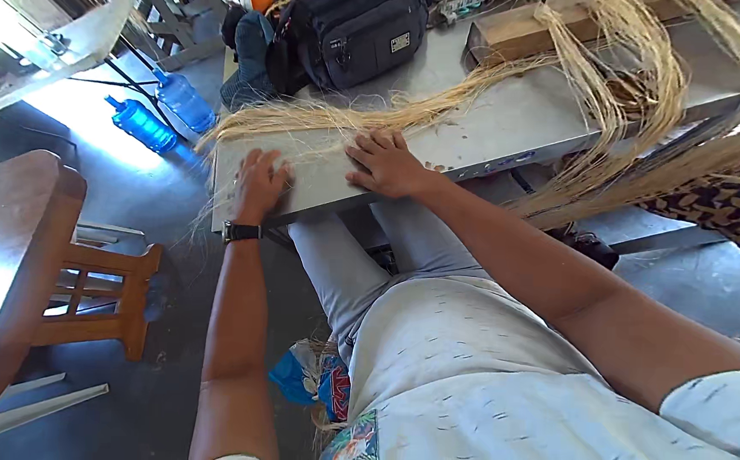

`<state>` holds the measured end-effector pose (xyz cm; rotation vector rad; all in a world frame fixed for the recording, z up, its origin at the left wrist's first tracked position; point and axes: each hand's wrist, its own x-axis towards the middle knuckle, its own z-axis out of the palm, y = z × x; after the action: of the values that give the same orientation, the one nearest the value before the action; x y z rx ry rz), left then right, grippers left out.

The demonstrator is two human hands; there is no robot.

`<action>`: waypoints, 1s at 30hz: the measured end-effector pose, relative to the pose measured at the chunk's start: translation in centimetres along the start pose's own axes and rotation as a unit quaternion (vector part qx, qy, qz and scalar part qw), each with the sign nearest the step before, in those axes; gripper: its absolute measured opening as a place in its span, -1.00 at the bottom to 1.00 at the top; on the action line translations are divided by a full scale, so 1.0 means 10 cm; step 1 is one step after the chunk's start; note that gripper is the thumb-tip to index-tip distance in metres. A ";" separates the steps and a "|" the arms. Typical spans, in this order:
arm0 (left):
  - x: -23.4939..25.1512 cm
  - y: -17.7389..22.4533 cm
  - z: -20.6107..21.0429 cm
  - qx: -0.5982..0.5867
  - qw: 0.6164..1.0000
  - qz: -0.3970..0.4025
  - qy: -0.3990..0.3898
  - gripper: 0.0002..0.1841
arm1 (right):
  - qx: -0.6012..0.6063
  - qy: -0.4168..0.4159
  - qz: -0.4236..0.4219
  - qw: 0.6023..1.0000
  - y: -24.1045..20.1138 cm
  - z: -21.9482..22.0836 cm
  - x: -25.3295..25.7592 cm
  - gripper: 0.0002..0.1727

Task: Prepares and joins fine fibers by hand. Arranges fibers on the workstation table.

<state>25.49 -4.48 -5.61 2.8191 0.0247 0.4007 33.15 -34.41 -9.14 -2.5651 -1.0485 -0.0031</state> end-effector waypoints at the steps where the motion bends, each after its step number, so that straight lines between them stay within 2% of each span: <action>1: -0.01 -0.02 0.08 0.005 1.000 -0.001 0.008 -0.53 | 0.005 0.015 -0.006 1.000 0.02 0.00 -0.02 -0.16; 4: -0.09 -0.07 0.14 -0.038 0.996 -0.016 0.073 -0.63 | 0.037 0.071 -0.019 0.997 0.04 0.03 -0.06 -0.34; 7: -0.12 -0.09 0.08 -0.101 0.984 -0.083 0.118 -0.47 | 0.079 0.142 -0.041 0.986 0.08 0.04 -0.11 -0.52; 9: -0.13 -0.09 0.06 -0.157 0.965 -0.122 0.172 -0.45 | 0.118 0.180 -0.050 0.975 0.11 0.04 -0.12 -0.58; 13: -0.16 -0.12 0.10 -0.265 0.905 -0.183 0.280 -0.61 | 0.168 0.201 -0.031 0.965 0.11 0.00 -0.14 -0.59; 16: -0.15 -0.14 0.13 -0.324 0.863 -0.201 0.331 -0.74 | 0.177 0.202 -0.018 0.963 0.11 -0.03 -0.15 -0.54; 18: -0.15 -0.16 0.14 -0.338 0.854 -0.192 0.346 -0.80 | 0.189 0.210 -0.014 0.959 0.10 -0.04 -0.15 -0.56; 22: -0.15 -0.22 0.17 -0.338 0.858 -0.171 0.346 -0.80 | 0.195 0.215 0.007 0.957 0.07 -0.02 -0.14 -0.65; 30: -0.15 -0.21 0.16 -0.341 0.857 -0.181 0.340 -0.80 | 0.103 0.226 -0.025 0.968 0.05 0.07 -0.08 -0.66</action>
<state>24.50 -3.06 -8.11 1.8059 0.4564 1.0438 32.83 -35.10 -10.04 -2.2019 -0.8803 -0.4478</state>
